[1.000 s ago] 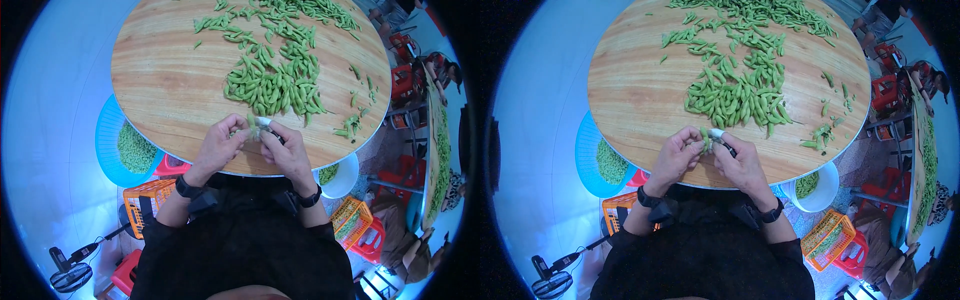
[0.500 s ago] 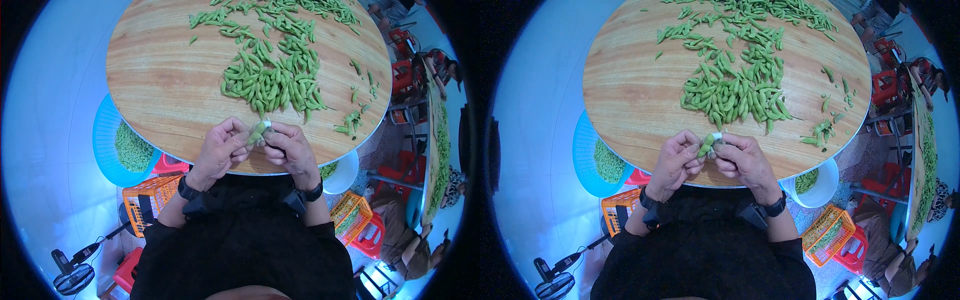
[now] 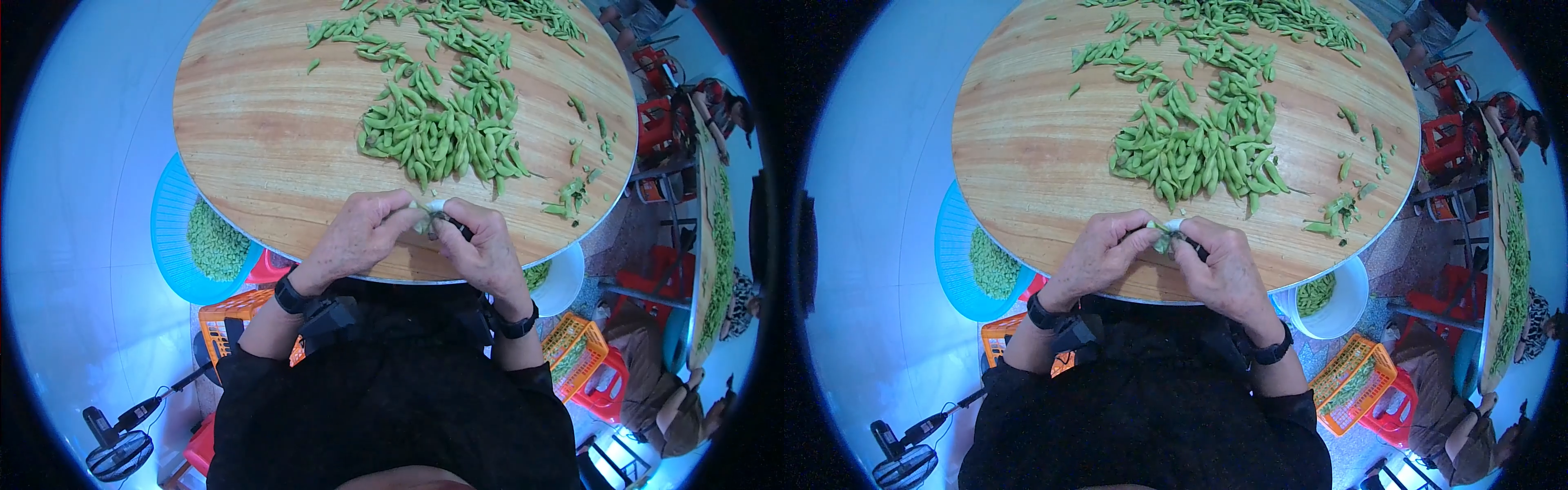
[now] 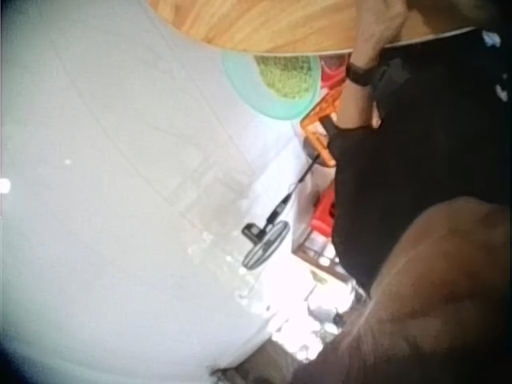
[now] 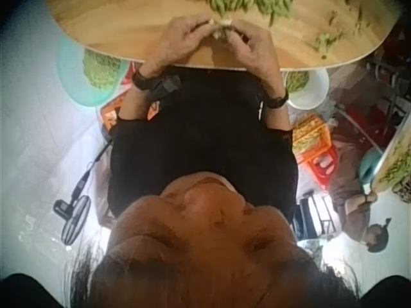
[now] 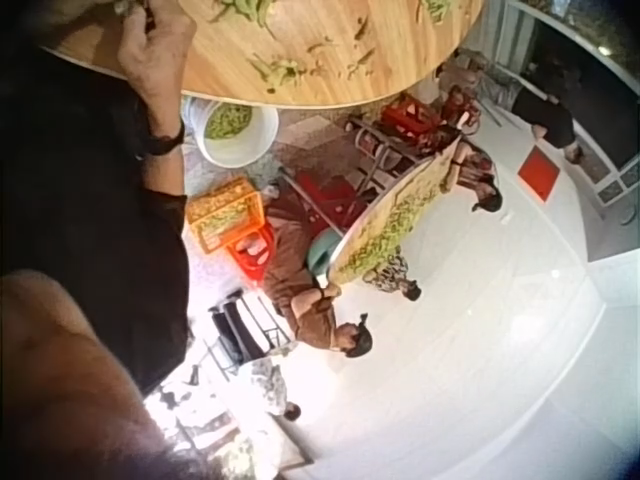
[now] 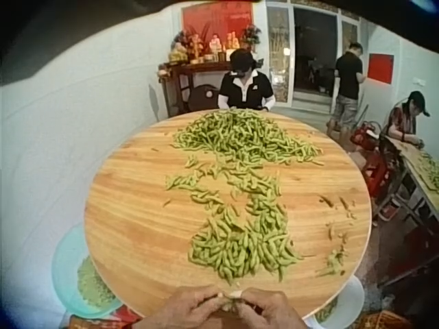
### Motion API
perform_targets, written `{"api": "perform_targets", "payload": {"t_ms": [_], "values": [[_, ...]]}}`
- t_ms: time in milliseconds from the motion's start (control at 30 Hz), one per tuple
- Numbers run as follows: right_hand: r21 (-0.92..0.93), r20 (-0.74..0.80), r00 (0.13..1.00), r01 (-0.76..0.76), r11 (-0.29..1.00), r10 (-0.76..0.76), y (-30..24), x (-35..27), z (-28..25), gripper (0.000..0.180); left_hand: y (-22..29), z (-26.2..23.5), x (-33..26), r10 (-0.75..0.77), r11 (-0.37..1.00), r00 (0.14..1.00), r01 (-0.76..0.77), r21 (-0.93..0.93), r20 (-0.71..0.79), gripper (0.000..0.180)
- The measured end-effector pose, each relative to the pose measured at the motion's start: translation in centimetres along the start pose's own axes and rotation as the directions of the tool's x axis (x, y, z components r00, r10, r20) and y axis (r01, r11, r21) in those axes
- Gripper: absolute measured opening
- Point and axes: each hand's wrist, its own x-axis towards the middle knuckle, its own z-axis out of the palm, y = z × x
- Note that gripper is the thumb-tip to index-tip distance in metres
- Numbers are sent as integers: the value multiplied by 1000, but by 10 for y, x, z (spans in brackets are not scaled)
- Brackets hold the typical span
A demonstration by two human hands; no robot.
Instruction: Shelling green bean pods by hand at a table and collecting the seeds in a basket.
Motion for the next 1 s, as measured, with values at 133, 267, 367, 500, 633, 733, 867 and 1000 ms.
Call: {"api": "perform_targets", "payload": {"t_ms": [133, 267, 367, 500, 633, 733, 867, 1000], "values": [[-240, -149, 975, 127, 962, -166, 6, 2, 13, 13, -3, 7, -2, -265, 822, 955, 297, -486, 136, 21], [-441, -295, 874, 235, 866, -387, 8, 1, 49, 16, -6, 31, -1, -339, 607, 941, 221, -763, 3, 25], [-557, -298, 851, 213, 803, -433, 10, -3, 62, 18, -1, 40, -1, -347, 579, 931, 119, -806, -112, 23], [-674, -239, 820, 246, 697, -520, 21, 0, 66, 26, 3, 47, 2, -274, 806, 894, 12, -591, -355, 14], [-707, -251, 777, 260, 657, -577, 24, 5, 64, 31, -5, 50, 1, 200, 980, 849, -174, 99, -489, 9], [-715, -275, 774, 232, 659, -571, 25, 5, 63, 30, -5, 50, 2, 45, 986, 922, -102, -129, -384, 19], [-621, -324, 770, 265, 738, -550, 23, 6, 61, 29, -2, 47, 3, -204, 765, 921, -62, -641, -332, 22], [-436, -423, 778, 274, 857, -464, 17, 8, 59, 24, 3, 47, 4, -390, 206, 913, -41, -978, -121, 33]]}}
